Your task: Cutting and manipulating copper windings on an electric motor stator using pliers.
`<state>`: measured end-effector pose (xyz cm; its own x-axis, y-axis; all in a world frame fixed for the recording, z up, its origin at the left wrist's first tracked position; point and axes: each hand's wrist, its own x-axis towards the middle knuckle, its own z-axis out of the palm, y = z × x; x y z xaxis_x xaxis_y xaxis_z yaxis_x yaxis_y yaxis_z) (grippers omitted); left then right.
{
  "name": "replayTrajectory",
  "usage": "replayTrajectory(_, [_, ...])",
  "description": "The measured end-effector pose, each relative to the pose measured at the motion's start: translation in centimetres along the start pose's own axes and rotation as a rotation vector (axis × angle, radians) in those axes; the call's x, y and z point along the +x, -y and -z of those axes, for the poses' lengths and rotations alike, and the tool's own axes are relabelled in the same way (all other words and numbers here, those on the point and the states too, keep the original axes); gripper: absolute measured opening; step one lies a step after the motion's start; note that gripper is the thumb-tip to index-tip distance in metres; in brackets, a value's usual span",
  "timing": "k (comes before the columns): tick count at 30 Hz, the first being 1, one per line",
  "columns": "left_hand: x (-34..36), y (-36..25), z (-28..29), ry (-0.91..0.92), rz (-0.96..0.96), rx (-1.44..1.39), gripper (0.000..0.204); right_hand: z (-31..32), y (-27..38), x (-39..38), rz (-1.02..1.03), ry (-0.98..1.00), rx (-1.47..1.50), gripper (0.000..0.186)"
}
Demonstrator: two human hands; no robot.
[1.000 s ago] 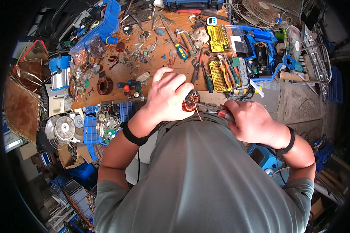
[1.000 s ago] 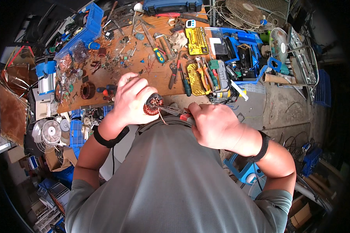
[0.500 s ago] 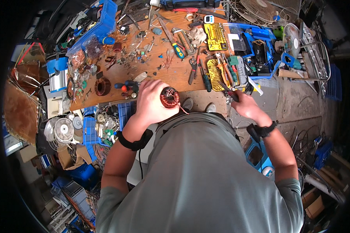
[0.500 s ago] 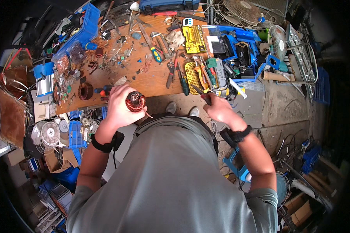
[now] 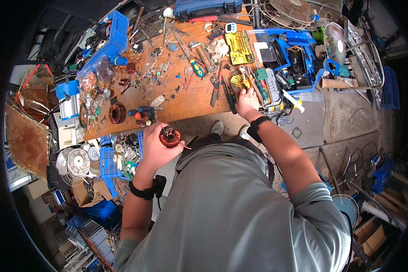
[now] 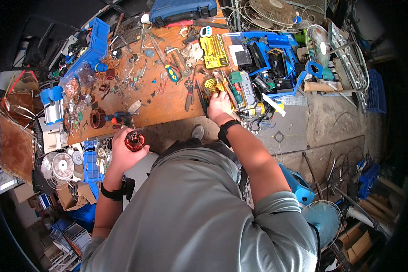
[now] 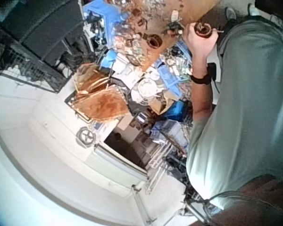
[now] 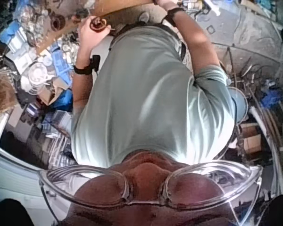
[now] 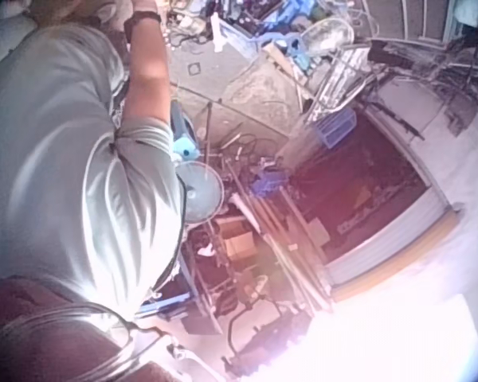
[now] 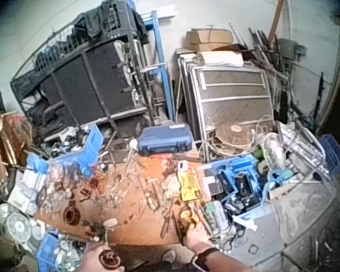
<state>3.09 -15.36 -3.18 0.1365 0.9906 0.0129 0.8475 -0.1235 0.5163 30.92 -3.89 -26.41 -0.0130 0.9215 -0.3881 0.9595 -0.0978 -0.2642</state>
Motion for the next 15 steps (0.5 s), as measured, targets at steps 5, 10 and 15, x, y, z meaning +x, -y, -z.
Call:
replayTrajectory(5, [-0.8,-0.5,1.0,-0.018,0.091,0.028,0.044,-0.6,0.5,2.4,0.056,-0.091,-0.107,0.042])
replayTrajectory(10, [0.0,-1.5,1.3,-0.081,0.078,0.003,0.044,1.9,-0.5,3.1,-0.021,0.193,0.104,0.045])
replayTrajectory(15, [0.4,-2.3,1.8,0.038,0.405,-0.505,0.034,9.2,0.3,-4.5,0.207,0.676,1.071,0.017])
